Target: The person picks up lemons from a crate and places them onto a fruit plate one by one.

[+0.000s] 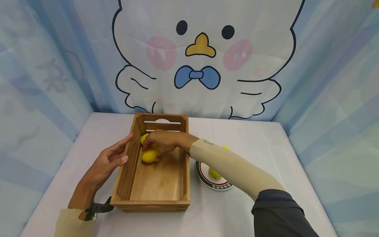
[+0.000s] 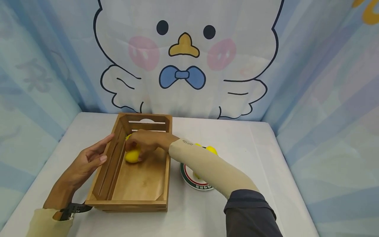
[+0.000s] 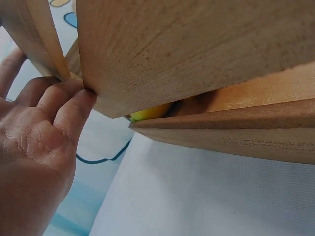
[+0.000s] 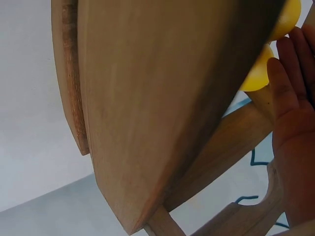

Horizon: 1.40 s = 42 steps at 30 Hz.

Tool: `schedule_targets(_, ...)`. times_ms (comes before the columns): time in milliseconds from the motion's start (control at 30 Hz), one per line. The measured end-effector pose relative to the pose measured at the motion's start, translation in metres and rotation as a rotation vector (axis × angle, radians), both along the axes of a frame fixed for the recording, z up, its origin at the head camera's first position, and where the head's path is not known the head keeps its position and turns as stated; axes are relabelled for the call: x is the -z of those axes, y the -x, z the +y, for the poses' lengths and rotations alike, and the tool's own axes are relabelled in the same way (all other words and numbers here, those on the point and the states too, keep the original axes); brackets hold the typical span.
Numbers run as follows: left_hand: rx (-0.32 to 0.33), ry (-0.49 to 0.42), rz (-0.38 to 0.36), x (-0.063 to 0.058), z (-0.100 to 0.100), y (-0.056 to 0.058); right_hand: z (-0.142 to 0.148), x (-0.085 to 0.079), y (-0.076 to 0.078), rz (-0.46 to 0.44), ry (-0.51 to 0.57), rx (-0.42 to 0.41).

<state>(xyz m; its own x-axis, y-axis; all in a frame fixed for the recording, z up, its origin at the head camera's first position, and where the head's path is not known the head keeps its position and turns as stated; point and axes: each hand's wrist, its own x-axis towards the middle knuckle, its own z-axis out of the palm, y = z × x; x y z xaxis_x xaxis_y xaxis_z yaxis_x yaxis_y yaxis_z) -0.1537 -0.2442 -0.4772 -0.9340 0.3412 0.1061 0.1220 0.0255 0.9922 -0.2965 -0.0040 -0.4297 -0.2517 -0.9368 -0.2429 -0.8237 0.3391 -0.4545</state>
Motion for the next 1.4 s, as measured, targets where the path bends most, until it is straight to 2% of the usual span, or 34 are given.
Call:
schedule_targets(433, 0.001, -0.012, -0.013, -0.0017, 0.0008, -0.0003, 0.0005, 0.0, -0.0014, -0.052, -0.033, 0.022)
schedule_targets(900, 0.02, -0.042, 0.012, -0.0021, 0.0013, 0.0011, -0.0004, 0.0006, -0.0032, -0.051, -0.123, 0.025)
schedule_targets(1400, 0.02, -0.048, 0.012, -0.0005, 0.0006, 0.0009, 0.003, 0.0001, -0.0043, -0.03, -0.237, -0.014)
